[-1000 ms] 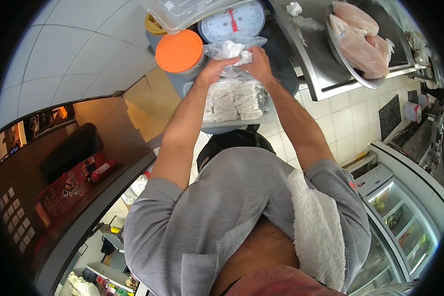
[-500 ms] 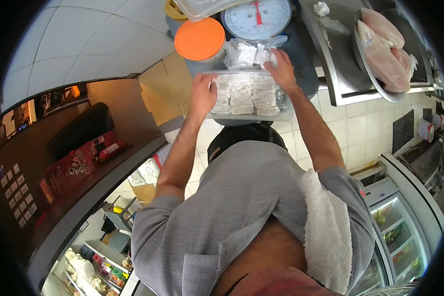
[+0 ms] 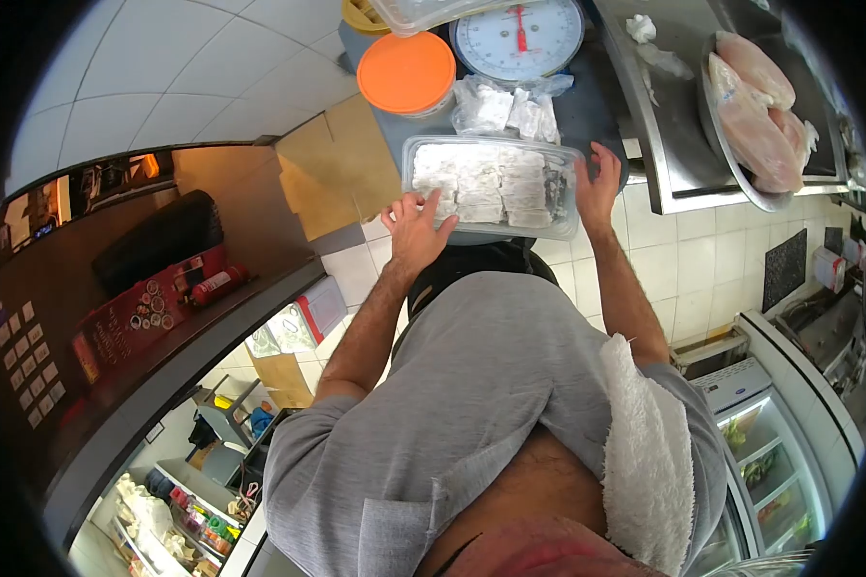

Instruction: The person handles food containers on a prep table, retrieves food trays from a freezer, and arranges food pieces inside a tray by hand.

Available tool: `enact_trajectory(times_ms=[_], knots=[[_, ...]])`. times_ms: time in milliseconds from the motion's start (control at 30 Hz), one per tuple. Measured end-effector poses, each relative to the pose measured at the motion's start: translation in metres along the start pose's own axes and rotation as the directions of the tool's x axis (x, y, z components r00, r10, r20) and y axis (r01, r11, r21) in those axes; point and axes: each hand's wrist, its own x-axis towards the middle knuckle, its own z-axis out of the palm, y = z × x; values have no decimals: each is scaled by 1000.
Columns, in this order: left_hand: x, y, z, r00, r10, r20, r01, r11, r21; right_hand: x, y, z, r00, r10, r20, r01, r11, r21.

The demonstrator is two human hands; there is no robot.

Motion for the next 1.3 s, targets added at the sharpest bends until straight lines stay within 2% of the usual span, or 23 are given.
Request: enact_trajectory(times_ms=[100, 200, 267, 367, 500, 700, 800, 900, 967, 1067, 1200, 1267, 1300], knots=[[-7, -5, 8, 999, -8, -50, 8, 1000, 0, -14, 7, -7, 998, 64, 15, -64, 998, -18], [-21, -13, 8, 998, -54, -25, 53, 998, -23, -29, 17, -11, 999, 39, 26, -38, 999, -35], [-26, -13, 5, 998, -39, 51, 38, 999, 26, -36, 19, -14, 993, 89, 71, -84, 994, -69], [-26, -9, 6, 1000, -6, 23, 6, 1000, 7, -42, 16, -16, 990, 85, 114, -74, 992, -99], [-17, -2, 3, 1000, -11, 6, 11, 1000, -28, -43, 19, -11, 990, 90, 105, -82, 993, -82], [-11, -5, 6, 1000, -21, 0, 21, 1000, 16, -39, 17, -12, 995, 34, 96, -28, 997, -66], [-10, -2, 5, 999, -14, -30, 14, 1000, 3, -41, 21, -15, 994, 77, 73, -73, 995, -67], [-8, -3, 10, 1000, -2, -11, 2, 1000, 10, -44, 22, -16, 994, 91, 53, -88, 995, -47], [-7, -4, 15, 997, -34, 70, 30, 998, 64, -46, 24, -17, 993, 99, 62, -94, 993, -67], [2, 14, 8, 998, 59, -15, -59, 998, -29, -49, 20, -18, 988, 143, 53, -141, 989, -47], [14, 34, 15, 983, 183, -5, -182, 977, -109, -51, 22, -19, 990, 134, 42, -132, 990, -54], [17, 36, 24, 952, 207, 225, -199, 978, -57, -51, 23, -19, 989, 144, 37, -143, 989, -42], [18, 38, 21, 951, 211, 225, -203, 977, -59, -51, 21, -20, 989, 145, 34, -144, 989, -45]])
